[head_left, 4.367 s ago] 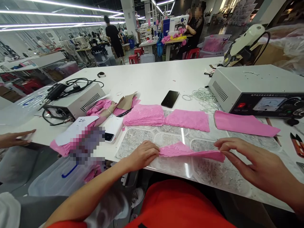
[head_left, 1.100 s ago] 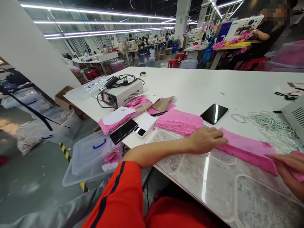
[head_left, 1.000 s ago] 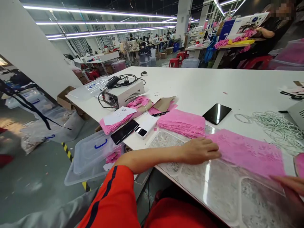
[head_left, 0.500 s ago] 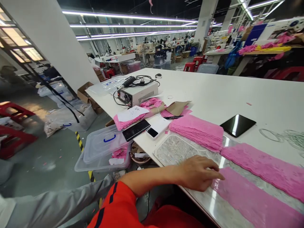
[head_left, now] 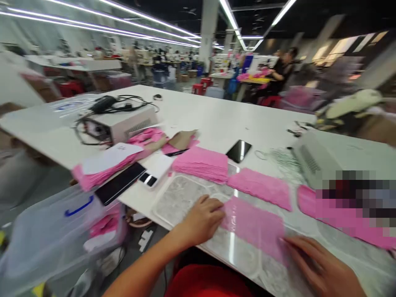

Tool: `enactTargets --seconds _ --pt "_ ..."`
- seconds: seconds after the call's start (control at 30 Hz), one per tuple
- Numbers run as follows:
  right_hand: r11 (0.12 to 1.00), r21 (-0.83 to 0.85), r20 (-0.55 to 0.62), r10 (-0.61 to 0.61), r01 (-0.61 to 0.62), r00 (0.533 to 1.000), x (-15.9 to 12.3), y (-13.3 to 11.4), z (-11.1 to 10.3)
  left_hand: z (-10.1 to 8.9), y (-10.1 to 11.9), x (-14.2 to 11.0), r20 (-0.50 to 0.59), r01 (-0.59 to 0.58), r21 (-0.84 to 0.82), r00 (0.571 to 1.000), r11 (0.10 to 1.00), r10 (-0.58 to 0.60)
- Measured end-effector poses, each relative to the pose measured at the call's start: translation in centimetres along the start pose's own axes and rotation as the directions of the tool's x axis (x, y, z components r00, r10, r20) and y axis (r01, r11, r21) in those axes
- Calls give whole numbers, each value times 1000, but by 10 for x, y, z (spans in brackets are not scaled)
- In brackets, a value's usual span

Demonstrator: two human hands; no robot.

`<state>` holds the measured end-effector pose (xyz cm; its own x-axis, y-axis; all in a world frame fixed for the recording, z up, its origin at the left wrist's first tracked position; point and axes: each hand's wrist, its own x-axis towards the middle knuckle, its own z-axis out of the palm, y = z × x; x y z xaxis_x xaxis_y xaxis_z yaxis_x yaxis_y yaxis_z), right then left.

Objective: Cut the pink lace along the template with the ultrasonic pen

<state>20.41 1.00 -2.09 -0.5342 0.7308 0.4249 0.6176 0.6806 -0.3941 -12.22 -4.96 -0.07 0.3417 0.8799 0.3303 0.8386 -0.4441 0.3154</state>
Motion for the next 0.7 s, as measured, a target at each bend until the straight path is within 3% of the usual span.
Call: enactTargets --seconds 0.07,0.17,0.37,0.53,0.7 --pt "998 29 -9 52 -51 999 19 -21 -8 3 -6 2 -51 -9 -53 999 999 6" --pt "980 119 20 157 -158 987 68 -42 -3 8 -12 4 -85 -32 -81 996 996 25" --pt "954 222 158 169 -202 973 143 -31 40 9 -9 2 -121 -48 -36 992 998 43" --pt "949 217 211 185 -230 960 155 -12 56 6 -10 6 -123 -48 -56 992 997 40" --pt "931 228 243 228 -284 943 153 -7 53 -7 -19 42 82 -48 47 996 998 44"
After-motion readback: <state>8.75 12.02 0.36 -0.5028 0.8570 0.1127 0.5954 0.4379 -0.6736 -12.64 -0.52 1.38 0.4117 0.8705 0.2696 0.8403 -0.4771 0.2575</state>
